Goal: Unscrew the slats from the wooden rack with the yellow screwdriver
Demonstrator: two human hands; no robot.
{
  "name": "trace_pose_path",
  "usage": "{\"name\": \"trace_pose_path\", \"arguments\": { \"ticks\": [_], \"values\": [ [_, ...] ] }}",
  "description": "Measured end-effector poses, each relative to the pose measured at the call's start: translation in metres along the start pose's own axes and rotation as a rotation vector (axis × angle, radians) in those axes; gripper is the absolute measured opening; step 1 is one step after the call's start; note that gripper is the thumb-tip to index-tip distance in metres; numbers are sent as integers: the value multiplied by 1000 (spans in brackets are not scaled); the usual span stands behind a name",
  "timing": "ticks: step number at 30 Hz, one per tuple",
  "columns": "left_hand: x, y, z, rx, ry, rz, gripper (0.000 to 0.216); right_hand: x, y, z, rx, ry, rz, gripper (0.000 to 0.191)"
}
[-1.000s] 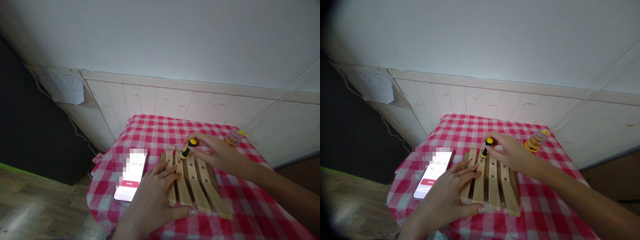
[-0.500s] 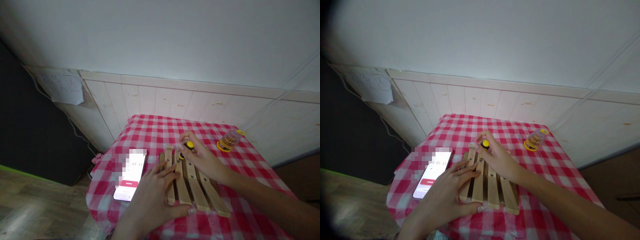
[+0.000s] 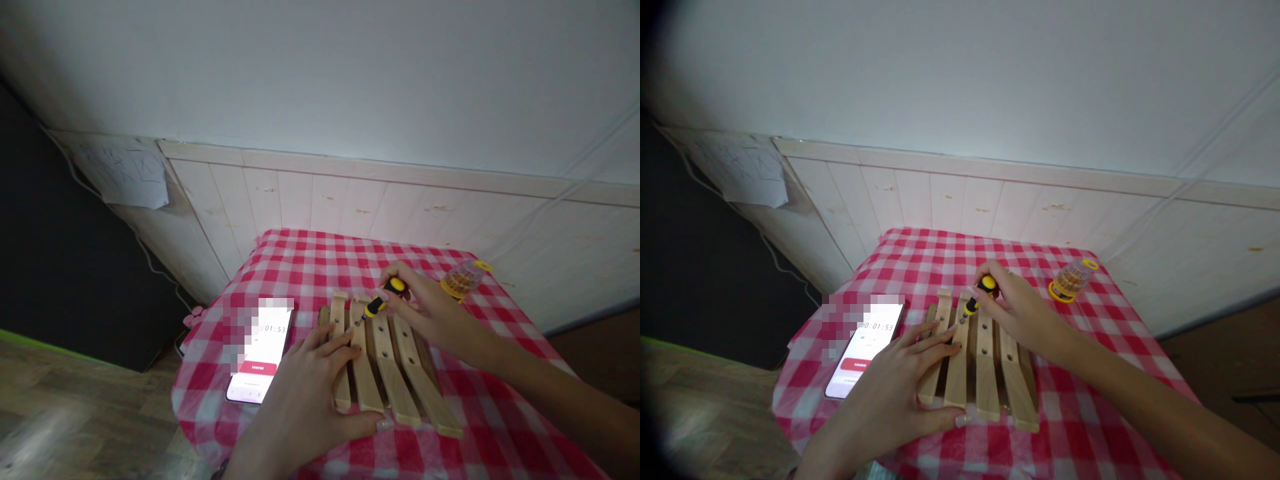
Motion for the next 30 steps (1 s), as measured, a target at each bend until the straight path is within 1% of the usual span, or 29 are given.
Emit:
{"name": "trace_pose_path", "arguments": {
  "ticks": [3,5,9,11,13,16,17,19,21,23,25,30],
  "values": [
    [0,-1,0,17,10,7,66,-12,2,20,-58,-132,16,13],
    [0,-3,1,32,19,7,66,-23,0,31,-116,-170,15,14],
    [-3,-8,7,65,23,-18,67,-45,-9,38,-231,-123,-6,14],
    [-6,-13,10,82,28,-49,72,-55,-14,37,-265,-98,-8,12],
    [-6,-19,7,107,49,-74,80,-62,-20,35,-278,-81,-9,11],
    [0,-36,-7,162,65,-107,87,-69,-29,33,-278,-91,-18,12],
    [4,-43,-13,179,55,-112,86,-70,-31,32,-276,-97,-17,12],
    [13,-58,-30,229,77,-133,80,-70,-34,30,-272,-99,-4,12],
    [23,-69,-44,279,103,-97,80,-70,-35,28,-273,-92,6,13],
    [31,-75,-55,315,164,-54,80,-69,-36,27,-274,-92,12,14],
    [38,-77,-60,318,211,-22,74,-68,-36,26,-269,-95,20,15],
    [49,-76,-59,249,284,17,63,-66,-35,25,-256,-87,40,14]
  ]
}}
Point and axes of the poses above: each hand's wrist, its own x-axis towards the middle knuckle, its own z-axis out of the back of the hand, y = z × x, the point moved 7 cm from there along x, towards the middle knuckle, and after that the axes turned 12 degrees about y, right-handed, at the moved point
